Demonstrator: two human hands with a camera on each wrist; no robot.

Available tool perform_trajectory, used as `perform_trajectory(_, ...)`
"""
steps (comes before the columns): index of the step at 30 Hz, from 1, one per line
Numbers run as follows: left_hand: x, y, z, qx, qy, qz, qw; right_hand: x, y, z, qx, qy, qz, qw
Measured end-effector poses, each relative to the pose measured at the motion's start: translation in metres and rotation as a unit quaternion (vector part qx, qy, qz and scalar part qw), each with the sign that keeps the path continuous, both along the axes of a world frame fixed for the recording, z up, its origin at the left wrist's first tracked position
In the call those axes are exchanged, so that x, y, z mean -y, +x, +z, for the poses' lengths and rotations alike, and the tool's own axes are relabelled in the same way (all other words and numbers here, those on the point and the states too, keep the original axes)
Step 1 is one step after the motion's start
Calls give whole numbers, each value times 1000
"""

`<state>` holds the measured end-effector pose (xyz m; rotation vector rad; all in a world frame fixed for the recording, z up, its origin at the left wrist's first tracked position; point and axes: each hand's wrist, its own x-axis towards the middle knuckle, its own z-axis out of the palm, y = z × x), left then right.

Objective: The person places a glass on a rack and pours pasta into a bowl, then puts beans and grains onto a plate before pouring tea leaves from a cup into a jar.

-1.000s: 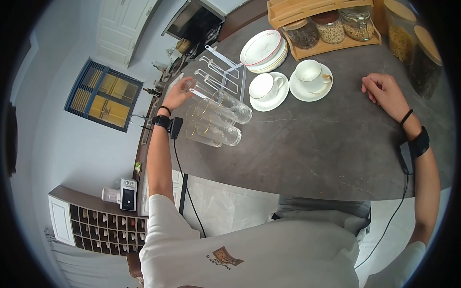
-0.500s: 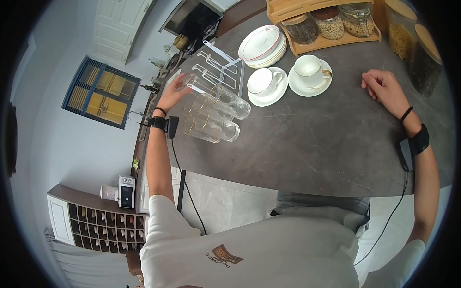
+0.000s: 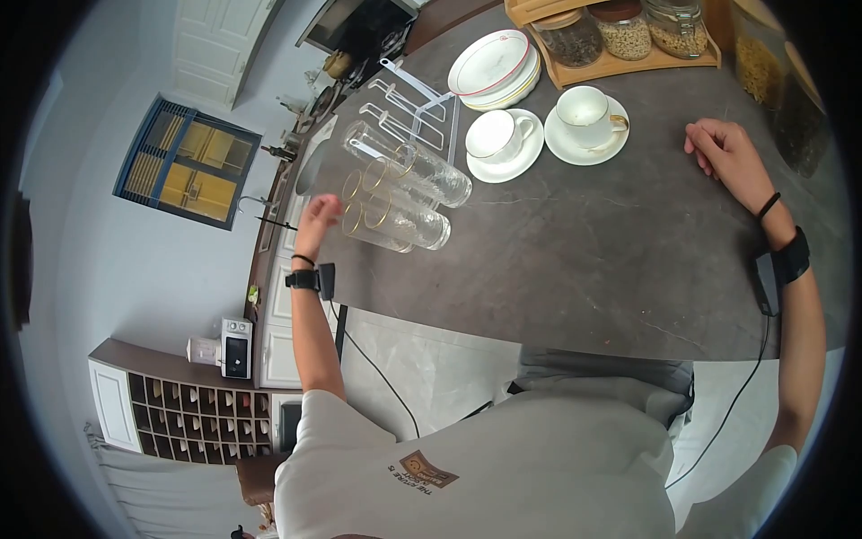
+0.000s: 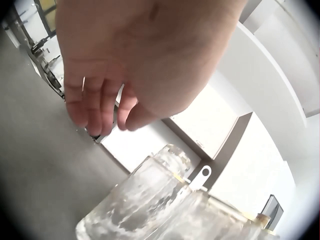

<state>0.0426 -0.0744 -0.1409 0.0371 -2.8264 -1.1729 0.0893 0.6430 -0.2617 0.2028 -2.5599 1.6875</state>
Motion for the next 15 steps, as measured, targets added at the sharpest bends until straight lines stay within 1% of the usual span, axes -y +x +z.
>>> perform_trajectory(1, -1, 9, -8, 48, -11, -9, 999, 0, 0, 0, -1, 0, 0, 1000)
perform_trajectory(4, -10, 33, -33, 146, -17, -91, 985, 0, -1, -1, -3, 2, 0, 1000)
perform_trajectory(6, -28, 52, -46, 129, -14, -114, 985, 0, 0, -1, -5, 2, -1, 1000)
perform_trajectory(8, -55, 63, -48, 126, -20, -133, 983, 0, -1, -1, -7, 4, 0, 1000)
perform_trajectory(11, -60, 65, -73, 82, 57, -144, 984, -1, -2, -2, -4, 4, -1, 1000)
perform_trajectory(15, -72, 65, -82, 65, 90, -96, 989, -2, -2, -3, -4, -1, 0, 1000)
